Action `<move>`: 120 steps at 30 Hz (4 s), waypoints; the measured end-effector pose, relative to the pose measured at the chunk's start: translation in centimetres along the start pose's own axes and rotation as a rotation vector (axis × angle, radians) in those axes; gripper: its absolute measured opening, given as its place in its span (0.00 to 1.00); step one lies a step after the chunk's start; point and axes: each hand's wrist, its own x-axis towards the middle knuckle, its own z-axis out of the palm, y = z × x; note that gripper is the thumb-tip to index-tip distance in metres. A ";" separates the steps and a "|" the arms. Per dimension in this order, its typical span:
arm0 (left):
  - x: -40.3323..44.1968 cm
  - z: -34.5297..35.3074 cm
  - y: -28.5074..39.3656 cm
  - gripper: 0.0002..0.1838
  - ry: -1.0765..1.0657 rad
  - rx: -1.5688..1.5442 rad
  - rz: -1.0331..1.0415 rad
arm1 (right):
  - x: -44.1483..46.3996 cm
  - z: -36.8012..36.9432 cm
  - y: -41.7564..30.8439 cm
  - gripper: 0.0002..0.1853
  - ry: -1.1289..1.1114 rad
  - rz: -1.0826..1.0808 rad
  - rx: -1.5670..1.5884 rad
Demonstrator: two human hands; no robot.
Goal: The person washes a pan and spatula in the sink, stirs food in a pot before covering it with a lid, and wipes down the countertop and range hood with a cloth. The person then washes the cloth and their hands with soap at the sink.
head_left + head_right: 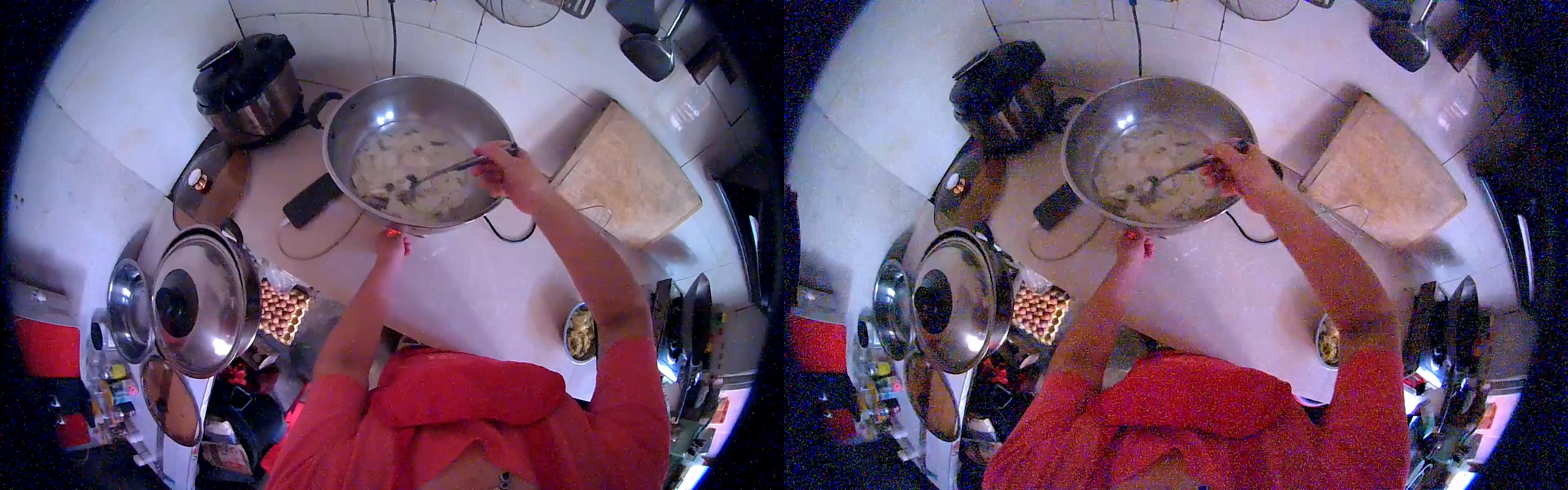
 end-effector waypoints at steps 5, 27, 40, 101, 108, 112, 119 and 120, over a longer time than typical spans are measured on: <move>-1.3 0.0 1.2 0.14 0.010 0.128 0.018 | 1.4 1.8 0.2 0.11 0.002 -0.256 -0.108; 0.1 0.1 -0.3 0.12 -0.011 0.087 0.016 | 0.6 0.4 1.8 0.13 0.044 -0.105 0.111; 1.7 0.1 -1.3 0.16 0.031 0.098 0.040 | -5.4 -1.2 -0.6 0.14 -0.028 -0.317 0.160; -1.5 0.6 2.2 0.17 -0.012 0.074 0.073 | -8.1 -0.4 3.9 0.14 0.068 -0.276 0.268; 1.7 -1.0 0.3 0.15 -0.106 -0.035 -0.065 | -9.4 -2.2 2.5 0.14 0.190 -0.378 0.206; 1.3 -1.1 0.0 0.15 -0.080 -0.076 -0.043 | -10.4 -3.2 2.4 0.15 0.237 -0.414 0.192; -1.0 0.0 1.6 0.14 -0.041 -0.002 0.029 | -11.9 -4.4 2.6 0.15 0.228 -0.458 0.235; -1.1 -0.1 1.6 0.14 -0.042 0.012 0.052 | -12.0 -4.6 2.8 0.15 0.231 -0.470 0.243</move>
